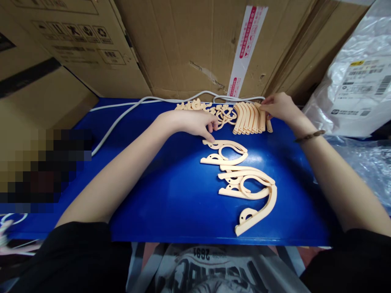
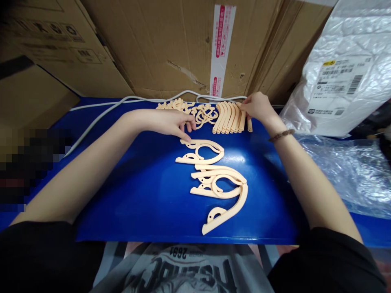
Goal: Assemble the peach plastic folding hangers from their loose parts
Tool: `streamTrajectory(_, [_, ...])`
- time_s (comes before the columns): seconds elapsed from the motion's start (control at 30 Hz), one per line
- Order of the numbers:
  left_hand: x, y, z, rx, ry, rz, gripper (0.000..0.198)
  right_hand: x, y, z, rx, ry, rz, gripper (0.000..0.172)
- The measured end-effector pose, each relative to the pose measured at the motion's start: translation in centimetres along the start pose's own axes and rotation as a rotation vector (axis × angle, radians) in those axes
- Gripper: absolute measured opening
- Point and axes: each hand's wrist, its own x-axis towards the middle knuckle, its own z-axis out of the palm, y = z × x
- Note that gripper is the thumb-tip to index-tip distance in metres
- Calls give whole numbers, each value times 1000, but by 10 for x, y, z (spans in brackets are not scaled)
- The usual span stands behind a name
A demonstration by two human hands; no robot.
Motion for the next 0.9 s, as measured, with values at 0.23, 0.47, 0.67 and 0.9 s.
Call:
streamTrajectory(0.23, [1,-1,-1,11,-24,-9,56,-5,2,3,-119,30,-85,17])
streamTrajectory(0.47, [4,-6,-1,8,-32,4,58,-3,5,7,-101,35,-74,19])
streamTrajectory(0.67, [4,-5,-1,13,-41,-5,61,-4,1,5,-114,5,-56,19])
streamTrajectory(0.9, [3,-9,1,0,12,13,48,-5,0,2,-214,-27,-103,18])
